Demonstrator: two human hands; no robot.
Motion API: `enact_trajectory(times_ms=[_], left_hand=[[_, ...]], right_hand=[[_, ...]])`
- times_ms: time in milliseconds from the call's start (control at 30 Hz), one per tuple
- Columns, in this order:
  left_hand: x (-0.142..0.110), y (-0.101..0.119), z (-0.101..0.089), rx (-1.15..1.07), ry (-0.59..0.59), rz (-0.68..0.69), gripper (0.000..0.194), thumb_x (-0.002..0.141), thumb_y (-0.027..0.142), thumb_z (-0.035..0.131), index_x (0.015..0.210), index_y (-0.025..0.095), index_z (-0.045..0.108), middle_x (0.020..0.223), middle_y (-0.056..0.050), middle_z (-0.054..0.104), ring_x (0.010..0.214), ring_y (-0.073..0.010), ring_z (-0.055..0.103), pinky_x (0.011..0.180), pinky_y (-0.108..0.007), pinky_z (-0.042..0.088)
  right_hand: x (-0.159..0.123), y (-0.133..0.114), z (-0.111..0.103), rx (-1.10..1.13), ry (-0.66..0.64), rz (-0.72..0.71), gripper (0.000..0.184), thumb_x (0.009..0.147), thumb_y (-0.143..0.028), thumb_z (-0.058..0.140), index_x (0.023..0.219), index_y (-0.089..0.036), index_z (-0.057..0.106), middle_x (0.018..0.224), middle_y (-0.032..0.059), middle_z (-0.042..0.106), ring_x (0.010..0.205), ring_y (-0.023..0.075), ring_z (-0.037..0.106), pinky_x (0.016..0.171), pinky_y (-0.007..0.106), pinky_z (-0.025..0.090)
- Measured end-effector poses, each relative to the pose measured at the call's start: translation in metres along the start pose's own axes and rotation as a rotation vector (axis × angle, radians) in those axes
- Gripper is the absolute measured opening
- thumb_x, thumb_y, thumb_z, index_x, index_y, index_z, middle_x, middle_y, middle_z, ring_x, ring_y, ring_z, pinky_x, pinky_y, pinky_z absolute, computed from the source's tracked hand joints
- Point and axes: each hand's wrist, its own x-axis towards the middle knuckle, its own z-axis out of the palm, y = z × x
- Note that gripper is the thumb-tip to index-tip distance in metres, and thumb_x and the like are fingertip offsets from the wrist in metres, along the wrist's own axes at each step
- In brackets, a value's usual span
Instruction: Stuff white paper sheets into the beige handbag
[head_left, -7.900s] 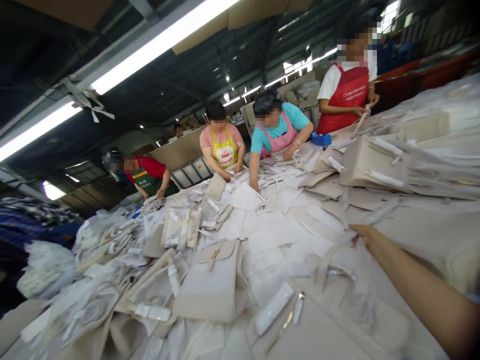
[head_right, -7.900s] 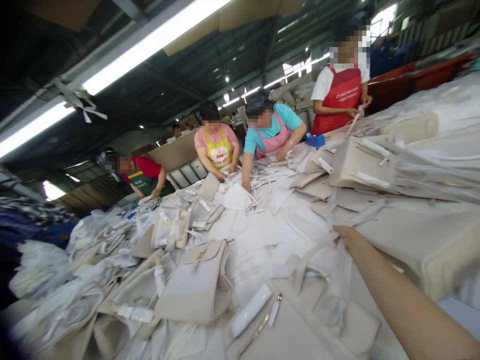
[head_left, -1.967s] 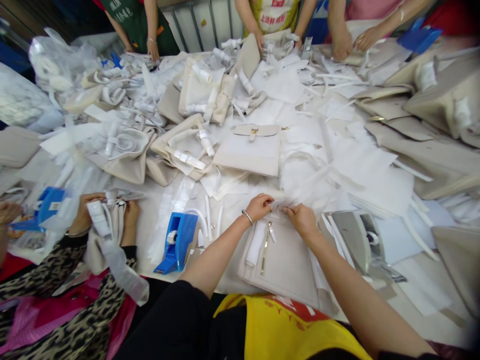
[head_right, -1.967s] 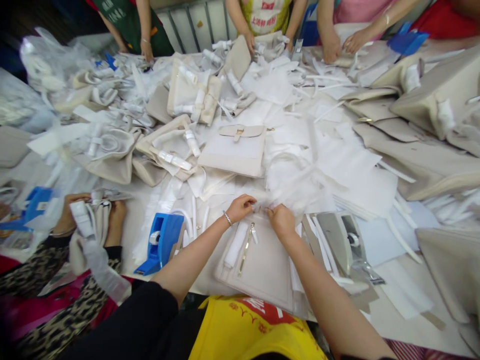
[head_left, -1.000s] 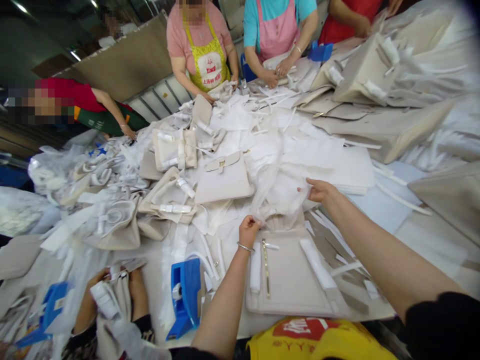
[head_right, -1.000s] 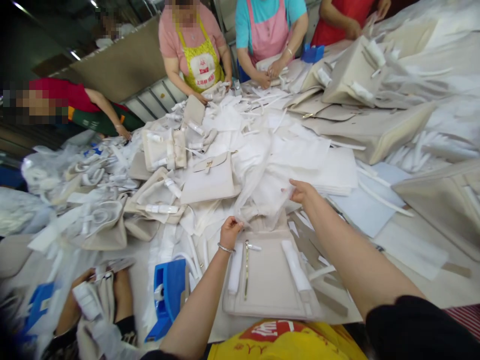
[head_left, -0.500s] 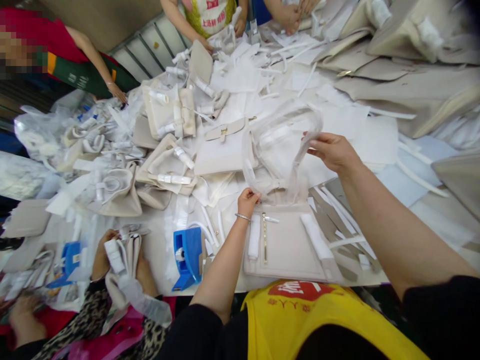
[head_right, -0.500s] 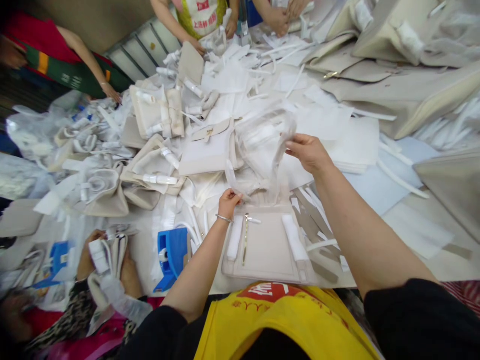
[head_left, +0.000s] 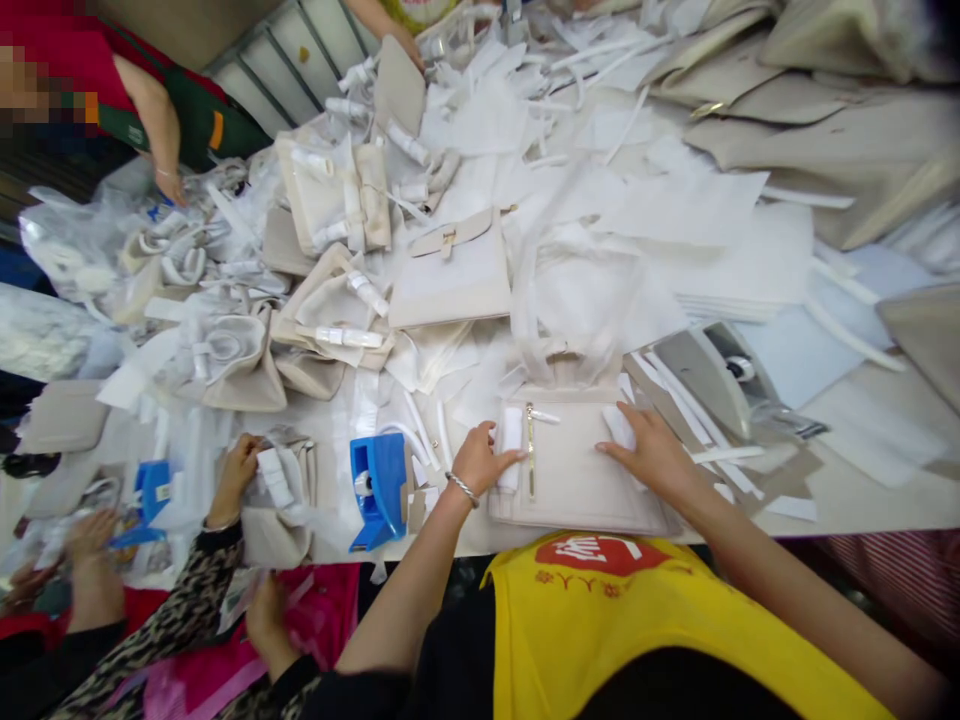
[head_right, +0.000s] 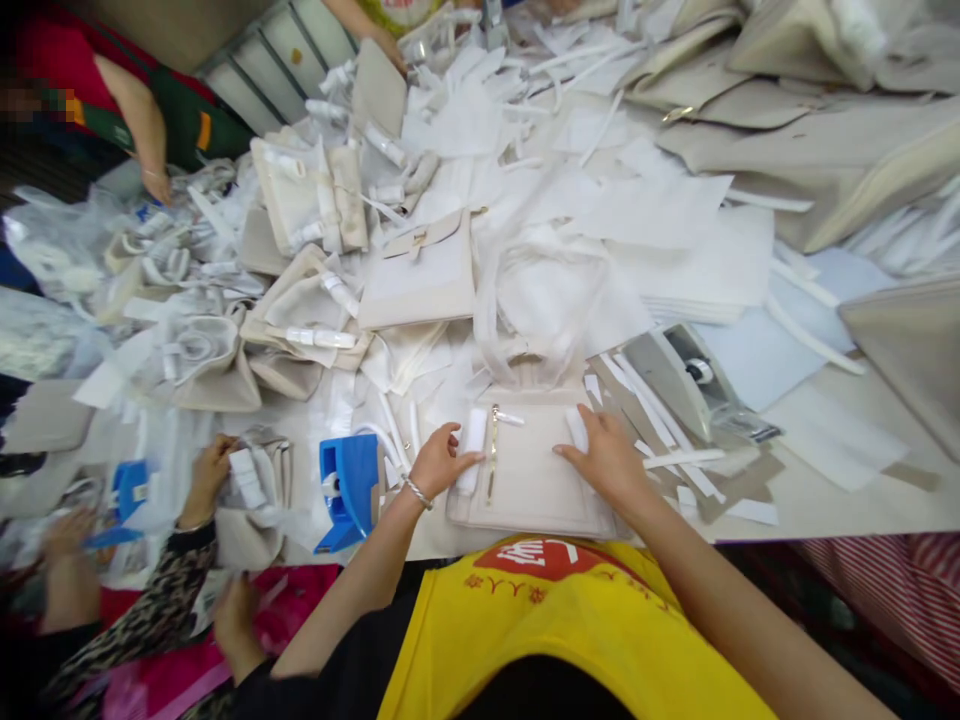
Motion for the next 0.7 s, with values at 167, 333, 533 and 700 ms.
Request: enact_trajectory(times_ms=[167, 333, 533, 700], left_hand=[[-0.026, 0.009, 0.024, 0.032, 0.028, -0.073, 0.057, 0.062, 0.039, 0.058, 0.110, 0.015, 0.040, 0.090, -0.010, 0.055, 0.081, -0.0211, 0.052, 0.070, -0.031, 0.039], [-0.047, 0.013, 0.029, 0.014, 0.088, -0.084, 0.042, 0.069, 0.032, 0.048, 0.107, 0.015, 0.039, 0.091, -0.010, 0.057, 0.081, -0.0208, 0.055, 0.070, -0.030, 0.040], [-0.055, 0.003, 0.034, -0.023, 0.100, -0.095, 0.034, 0.073, 0.032, 0.042, 0.102, 0.015, 0.040, 0.087, -0.009, 0.058, 0.077, -0.0190, 0.056, 0.069, -0.029, 0.041], [-0.053, 0.003, 0.040, -0.119, 0.137, -0.079, 0.041, 0.071, 0.033, 0.043, 0.107, 0.013, 0.041, 0.100, -0.011, 0.056, 0.090, -0.0195, 0.053, 0.081, -0.031, 0.039]], right_hand=[[-0.003, -0.010, 0.010, -0.067, 0.008, 0.060, 0.058, 0.067, -0.020, 0.051, 0.123, -0.013, 0.035, 0.110, 0.0153, 0.044, 0.101, 0.0271, 0.042, 0.084, 0.036, 0.034], [-0.012, -0.001, 0.010, 0.063, 0.123, 0.057, 0.058, 0.065, -0.012, 0.045, 0.121, -0.009, 0.035, 0.113, 0.0134, 0.043, 0.105, 0.0213, 0.040, 0.091, 0.030, 0.031], [0.007, 0.017, -0.026, 0.055, 0.137, -0.094, 0.036, 0.071, -0.023, 0.047, 0.105, -0.010, 0.052, 0.106, 0.0132, 0.050, 0.101, 0.0220, 0.045, 0.089, 0.031, 0.033], [0.104, 0.026, -0.109, 0.328, 0.321, 0.125, 0.029, 0.063, -0.015, 0.058, 0.092, -0.012, 0.059, 0.107, 0.0135, 0.053, 0.107, 0.0258, 0.042, 0.093, 0.036, 0.028]])
